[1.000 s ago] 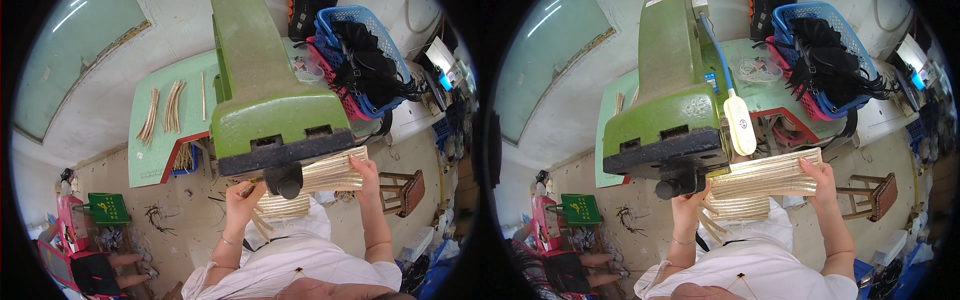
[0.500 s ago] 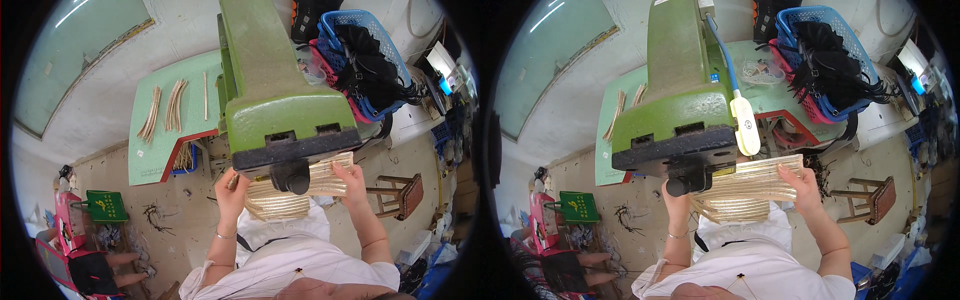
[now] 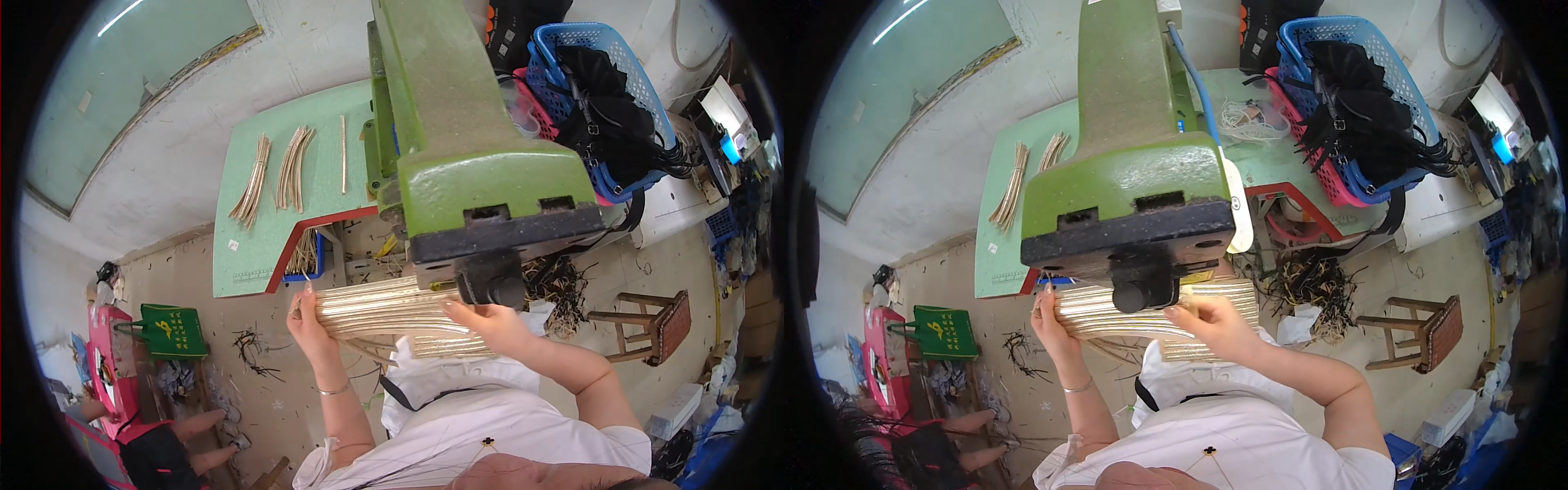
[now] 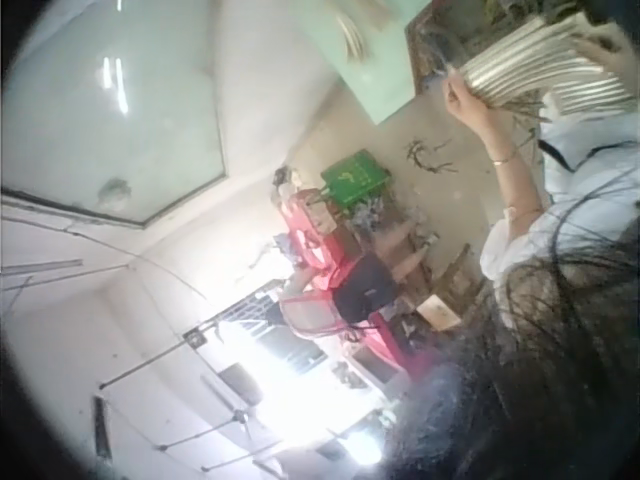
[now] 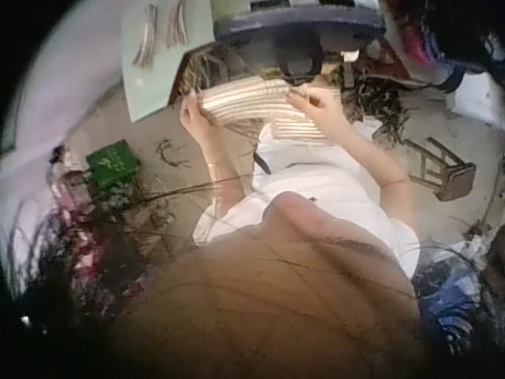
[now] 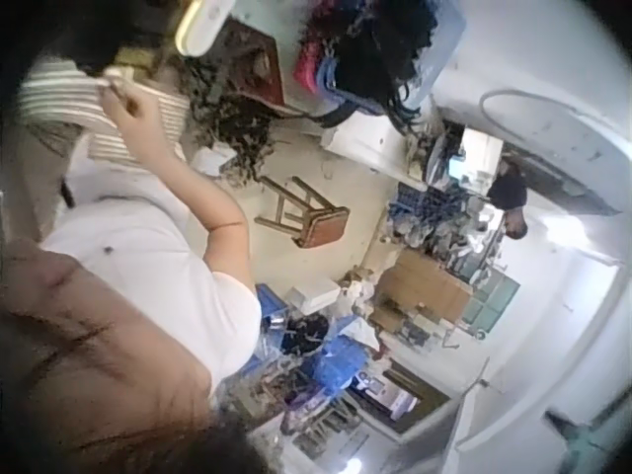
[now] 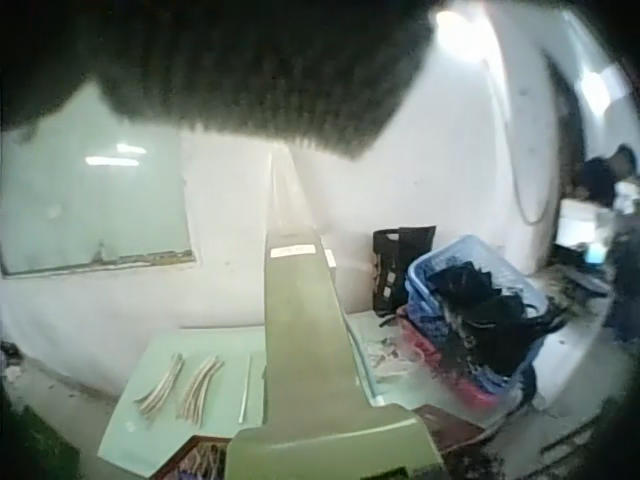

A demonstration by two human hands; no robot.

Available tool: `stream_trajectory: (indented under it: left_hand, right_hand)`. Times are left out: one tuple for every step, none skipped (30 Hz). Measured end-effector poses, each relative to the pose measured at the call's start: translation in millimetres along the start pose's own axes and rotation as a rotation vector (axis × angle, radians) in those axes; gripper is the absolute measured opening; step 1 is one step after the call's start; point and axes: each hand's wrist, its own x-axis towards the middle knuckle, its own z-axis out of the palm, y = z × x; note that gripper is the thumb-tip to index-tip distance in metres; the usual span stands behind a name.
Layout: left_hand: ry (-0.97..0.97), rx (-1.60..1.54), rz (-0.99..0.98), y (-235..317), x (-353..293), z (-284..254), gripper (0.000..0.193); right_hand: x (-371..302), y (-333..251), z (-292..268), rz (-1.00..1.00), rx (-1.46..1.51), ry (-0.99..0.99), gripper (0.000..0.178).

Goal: Feed material strips into an industrial machine for processing shoe components.

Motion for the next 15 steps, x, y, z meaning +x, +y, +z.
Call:
stream_trajectory:
  left_hand:
    - [0.028, 0.0, 0.008, 3, 3, -6, 0.025]
    - [0.054, -0.001, 0.016, 6, 5, -10, 0.025]
    - [0.094, -0.024, 0.017, 9, 5, -11, 0.024]
    - [0.064, 0.022, 0.072, 9, 7, -14, 0.023]
    - [0.029, 0.07, 0.127, 8, 8, -16, 0.023]
    - [-0.015, 0.112, 0.178, 4, 7, -15, 0.023]
    - [-0.002, 0.109, 0.141, -2, 3, -13, 0.022]
    - [-0.027, 0.089, 0.154, -10, 0, -13, 0.022]
    - [0.016, 0.164, 0.04, 1, -17, 7, 0.02]
    - [-0.043, 0.14, 0.047, -3, -23, 6, 0.018]
    - [-0.098, 0.109, 0.057, -10, -28, -1, 0.015]
    - [-0.178, 0.137, 0.017, -17, -35, -11, 0.01]
    - [-0.281, 0.155, -0.041, -30, -37, -4, 0.006]
    - [-0.351, 0.229, -0.051, -32, -49, 8, 0.01]
    - [-0.411, 0.335, -0.047, -31, -66, 25, 0.016]
  right_hand:
    - [5, 7, 8, 0.027, 0.006, -0.032, 0.03]
    - [9, 15, 14, 0.053, 0.014, -0.063, 0.032]
    - [13, 25, 17, 0.028, -0.003, -0.071, 0.034]
    - [17, 34, 20, 0.003, -0.019, -0.073, 0.037]
    - [18, 38, 19, -0.001, -0.007, -0.078, 0.038]
    - [16, 37, 15, 0.003, 0.043, -0.067, 0.036]
    - [15, 37, 10, 0.008, 0.098, -0.056, 0.035]
    - [9, 36, 1, 0.064, 0.096, -0.054, 0.03]
    - [2, 38, -11, 0.112, 0.088, -0.021, 0.027]
    - [-7, 36, -19, 0.149, 0.076, 0.01, 0.026]
    - [-14, 39, -22, 0.141, 0.187, 0.067, 0.026]
    - [-18, 46, -23, 0.121, 0.299, 0.115, 0.027]
    - [-20, 48, -32, 0.097, 0.403, 0.19, 0.027]
    - [-21, 50, -41, 0.073, 0.485, 0.26, 0.028]
    - [-24, 54, -56, 0.053, 0.598, 0.308, 0.03]
